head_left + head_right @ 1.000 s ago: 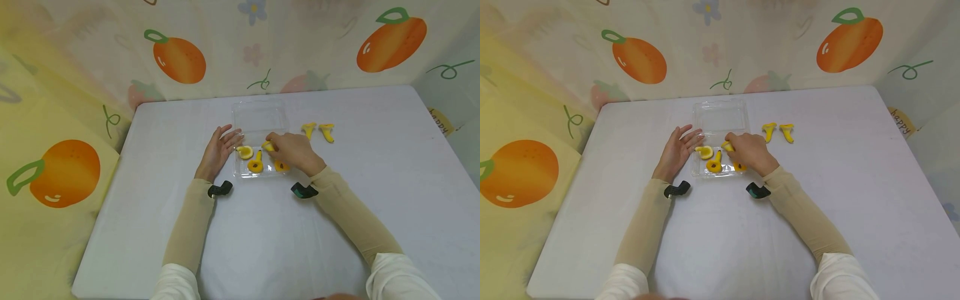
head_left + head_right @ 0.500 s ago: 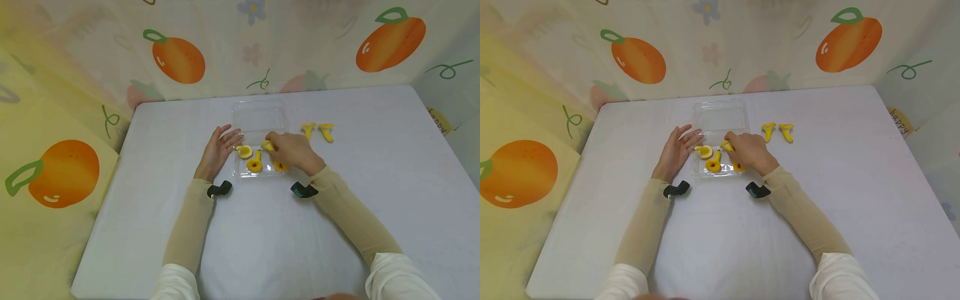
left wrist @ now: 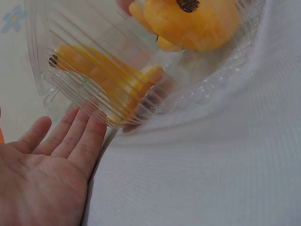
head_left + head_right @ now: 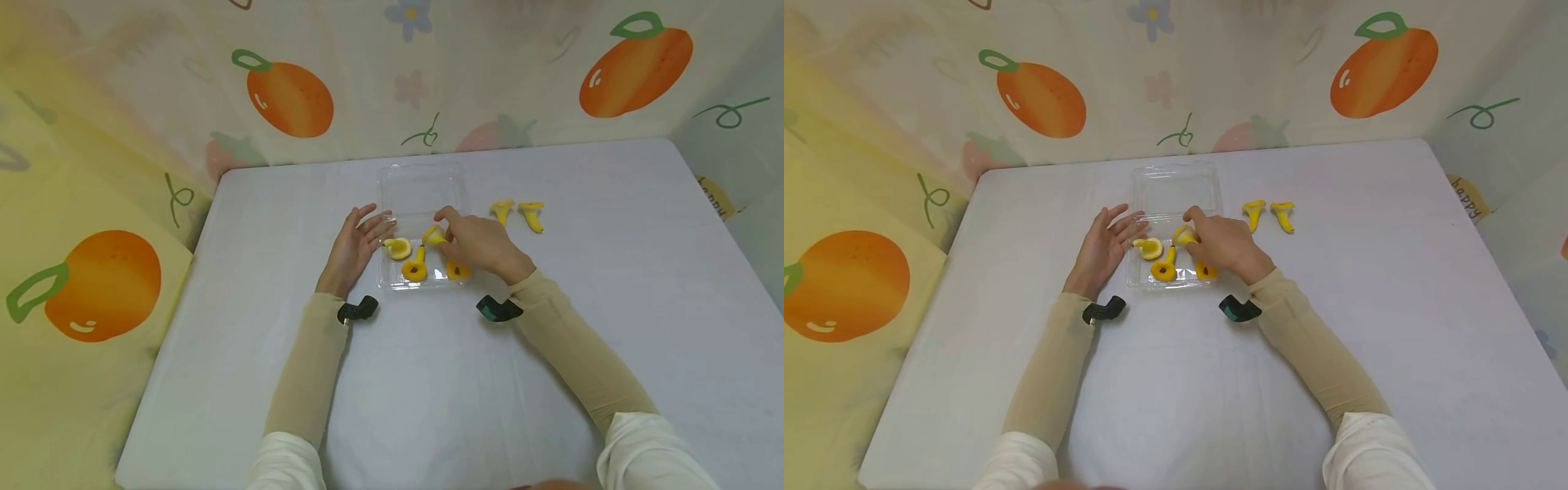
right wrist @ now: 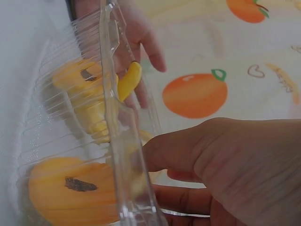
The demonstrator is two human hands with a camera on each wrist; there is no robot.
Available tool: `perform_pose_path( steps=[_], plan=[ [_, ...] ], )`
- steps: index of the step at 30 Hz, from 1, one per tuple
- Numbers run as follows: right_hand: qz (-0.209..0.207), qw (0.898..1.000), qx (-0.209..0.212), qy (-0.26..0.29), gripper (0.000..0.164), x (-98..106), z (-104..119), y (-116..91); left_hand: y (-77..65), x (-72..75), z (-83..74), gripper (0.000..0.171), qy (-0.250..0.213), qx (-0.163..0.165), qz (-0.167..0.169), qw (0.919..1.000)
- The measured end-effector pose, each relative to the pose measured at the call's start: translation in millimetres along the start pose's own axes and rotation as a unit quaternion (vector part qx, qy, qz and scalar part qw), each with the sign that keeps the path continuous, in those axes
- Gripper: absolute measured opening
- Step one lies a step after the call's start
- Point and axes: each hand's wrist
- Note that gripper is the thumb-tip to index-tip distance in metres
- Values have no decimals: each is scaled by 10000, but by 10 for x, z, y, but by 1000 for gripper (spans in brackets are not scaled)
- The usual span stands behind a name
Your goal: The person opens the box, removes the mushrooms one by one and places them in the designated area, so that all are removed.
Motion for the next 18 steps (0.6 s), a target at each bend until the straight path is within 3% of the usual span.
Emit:
perform_pose_path(
  steps=[18],
  plan=[
    [-97,9989,-268,380,41,44,-32,20,-12,-11,0,63,-26,-7,6,10000]
  ],
)
Point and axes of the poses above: each hand's wrist, its own y-axis towards the middle knuckle, its own x-axis out of the back of the hand, z = x × y, and after that the axes turned 11 degrees about -z, right-handed
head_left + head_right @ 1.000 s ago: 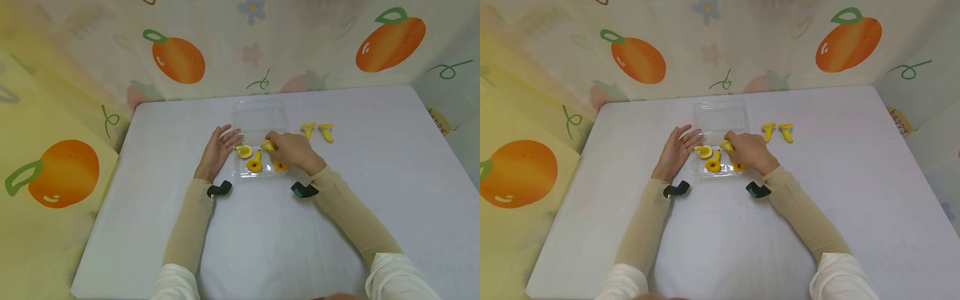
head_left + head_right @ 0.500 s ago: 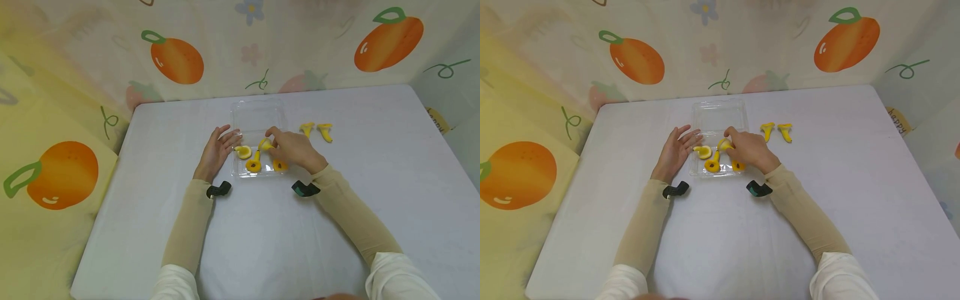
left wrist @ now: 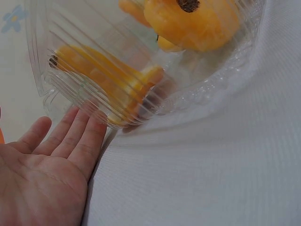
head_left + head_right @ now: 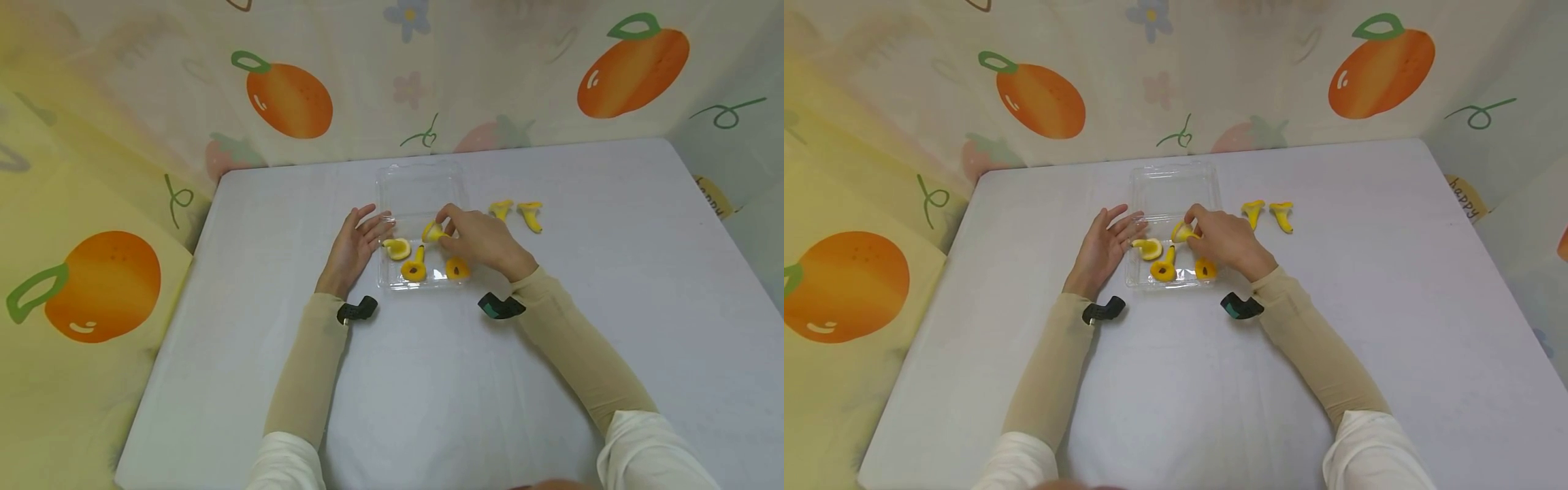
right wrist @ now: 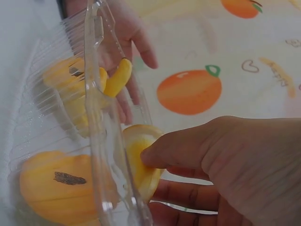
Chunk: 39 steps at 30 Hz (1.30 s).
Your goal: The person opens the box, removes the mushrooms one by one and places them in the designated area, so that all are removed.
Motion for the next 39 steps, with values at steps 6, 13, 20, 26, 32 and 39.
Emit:
perform_pose_path(
  steps=[6,13,20,26,32,39],
  plan=[
    [-135,9996,-144,206,32,-2,-7,7,3,1,3,63,39,-11,-16,10000],
    [-314,9979,-63,563,29,19,-21,5,16,-1,4,62,42,-27,-29,10000],
    [-470,9961,125,738,29,33,-9,4,9,-3,8,64,35,-12,-62,10000],
    [-600,9946,89,846,29,74,9,-24,8,-9,-2,62,-1,-10,-59,10000],
    [-728,9931,89,916,29,95,-5,-27,-3,-16,-11,62,-112,19,-36,9999],
    [-875,9921,173,879,29,63,-30,-25,-1,-12,-3,63,-125,25,-54,9999]
  ],
)
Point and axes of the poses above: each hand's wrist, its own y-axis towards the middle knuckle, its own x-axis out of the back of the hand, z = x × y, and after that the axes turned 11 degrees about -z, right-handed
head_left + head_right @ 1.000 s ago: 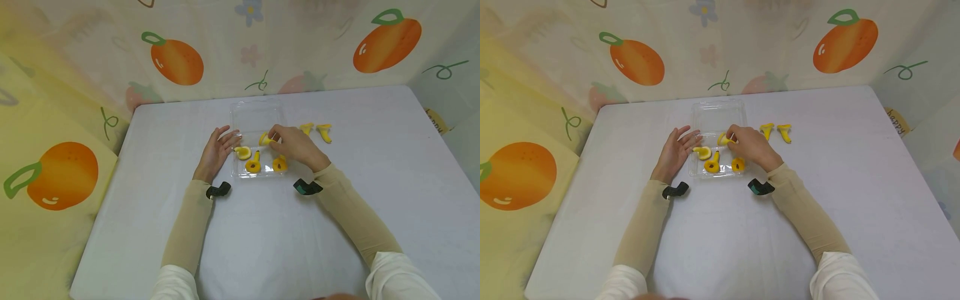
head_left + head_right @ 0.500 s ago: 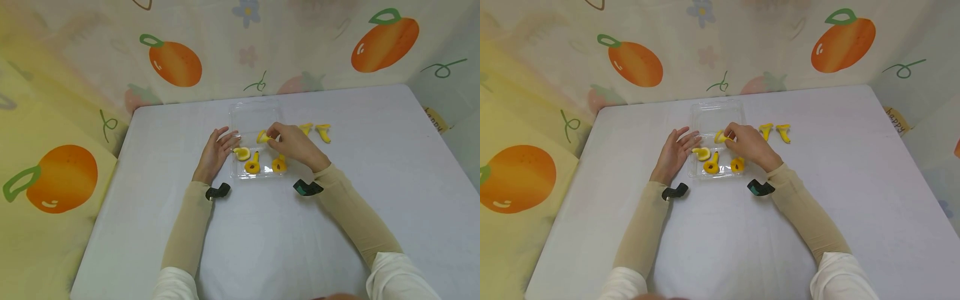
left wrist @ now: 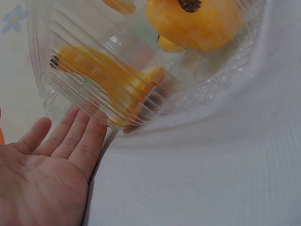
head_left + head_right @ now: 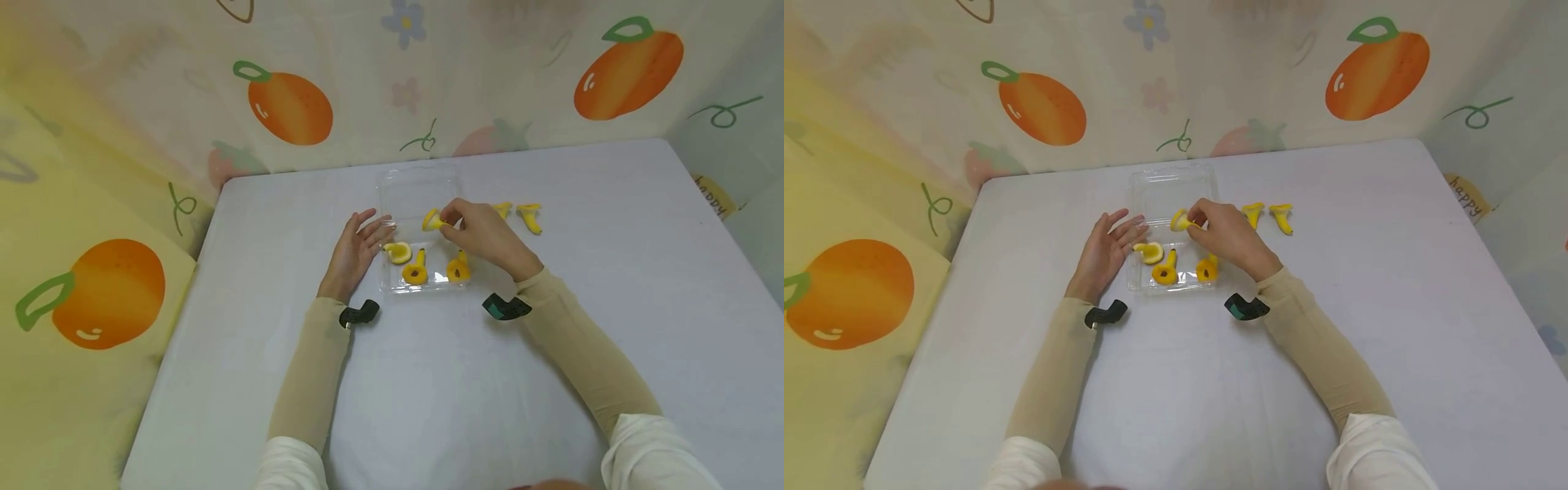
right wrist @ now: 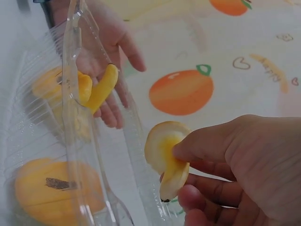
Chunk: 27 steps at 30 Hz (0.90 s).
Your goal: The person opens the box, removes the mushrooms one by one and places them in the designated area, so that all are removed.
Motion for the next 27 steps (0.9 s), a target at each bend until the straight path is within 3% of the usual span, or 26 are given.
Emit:
perform_pose_path(
  steps=[27],
  plan=[
    [-396,9991,-20,170,29,62,-116,-102,-8,4,6,56,112,-59,10,9999]
  ],
)
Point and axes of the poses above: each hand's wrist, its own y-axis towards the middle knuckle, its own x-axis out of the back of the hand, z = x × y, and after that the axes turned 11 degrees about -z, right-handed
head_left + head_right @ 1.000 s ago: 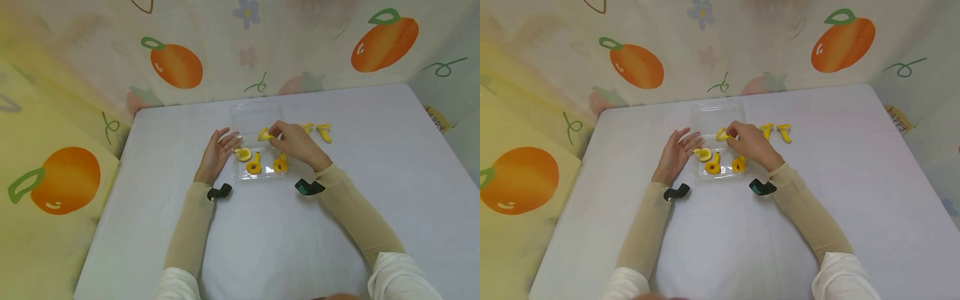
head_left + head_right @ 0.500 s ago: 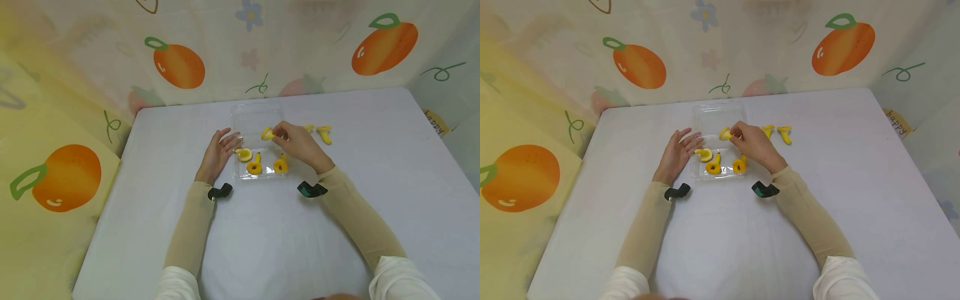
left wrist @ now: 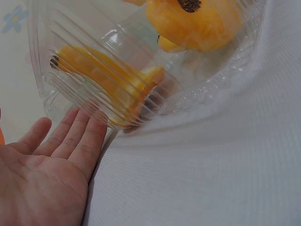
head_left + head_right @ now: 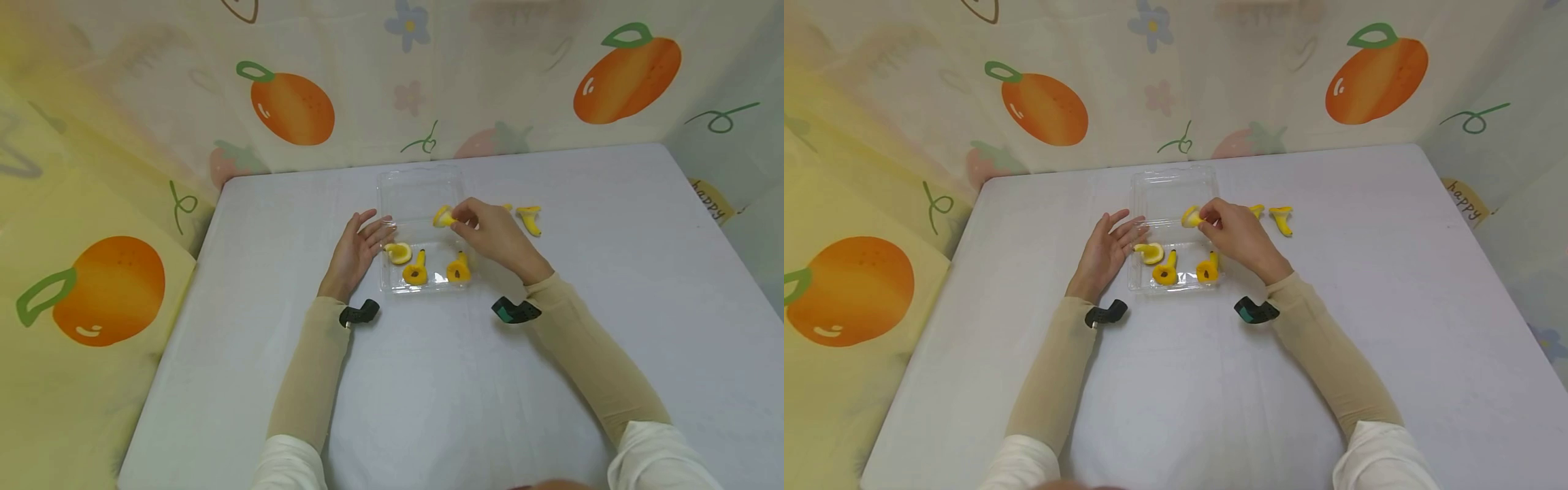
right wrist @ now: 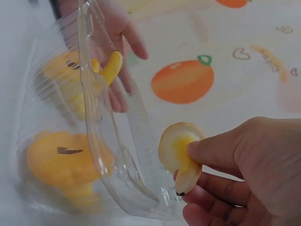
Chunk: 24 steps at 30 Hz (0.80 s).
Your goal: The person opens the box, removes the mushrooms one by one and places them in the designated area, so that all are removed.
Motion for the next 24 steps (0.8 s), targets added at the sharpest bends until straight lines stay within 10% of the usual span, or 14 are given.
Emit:
perform_pose_path(
  steps=[24],
  plan=[
    [-297,9995,-74,1,27,83,-168,-38,10,2,17,64,-19,16,-10,10000]
  ],
)
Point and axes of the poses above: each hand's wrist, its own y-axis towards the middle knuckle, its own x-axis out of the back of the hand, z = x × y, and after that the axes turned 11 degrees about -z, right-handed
